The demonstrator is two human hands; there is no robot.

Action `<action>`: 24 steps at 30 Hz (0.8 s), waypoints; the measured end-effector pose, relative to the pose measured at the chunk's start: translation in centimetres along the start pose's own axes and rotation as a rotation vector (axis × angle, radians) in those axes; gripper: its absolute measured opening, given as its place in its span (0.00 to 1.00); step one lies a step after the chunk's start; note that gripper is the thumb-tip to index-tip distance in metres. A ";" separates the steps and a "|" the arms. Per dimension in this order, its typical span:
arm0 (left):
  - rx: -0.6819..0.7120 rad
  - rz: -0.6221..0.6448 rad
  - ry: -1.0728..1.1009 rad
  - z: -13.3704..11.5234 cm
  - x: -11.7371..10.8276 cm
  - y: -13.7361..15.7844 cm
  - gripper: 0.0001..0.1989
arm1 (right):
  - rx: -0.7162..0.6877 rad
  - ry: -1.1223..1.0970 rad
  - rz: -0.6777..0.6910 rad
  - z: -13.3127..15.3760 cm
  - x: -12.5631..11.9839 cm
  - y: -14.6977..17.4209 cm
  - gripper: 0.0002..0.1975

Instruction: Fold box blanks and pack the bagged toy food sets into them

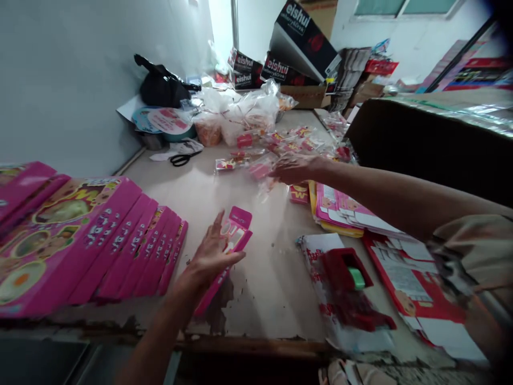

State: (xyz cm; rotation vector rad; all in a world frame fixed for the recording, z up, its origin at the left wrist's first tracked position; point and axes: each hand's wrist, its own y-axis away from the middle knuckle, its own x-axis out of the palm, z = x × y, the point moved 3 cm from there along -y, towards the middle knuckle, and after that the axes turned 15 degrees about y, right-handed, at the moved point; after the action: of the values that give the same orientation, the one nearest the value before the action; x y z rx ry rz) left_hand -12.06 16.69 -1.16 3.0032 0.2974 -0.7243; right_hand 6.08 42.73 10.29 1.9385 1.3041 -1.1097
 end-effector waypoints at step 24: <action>0.479 -0.121 0.361 -2.6 1.9 5.9 0.70 | 0.525 -1.198 -0.458 8.8 -20.9 17.3 0.12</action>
State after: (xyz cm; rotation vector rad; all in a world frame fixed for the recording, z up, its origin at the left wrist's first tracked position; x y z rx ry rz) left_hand -8.06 11.42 0.24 3.5992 0.3632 -0.2784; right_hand 15.19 19.26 23.70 0.8052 0.7593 -2.4668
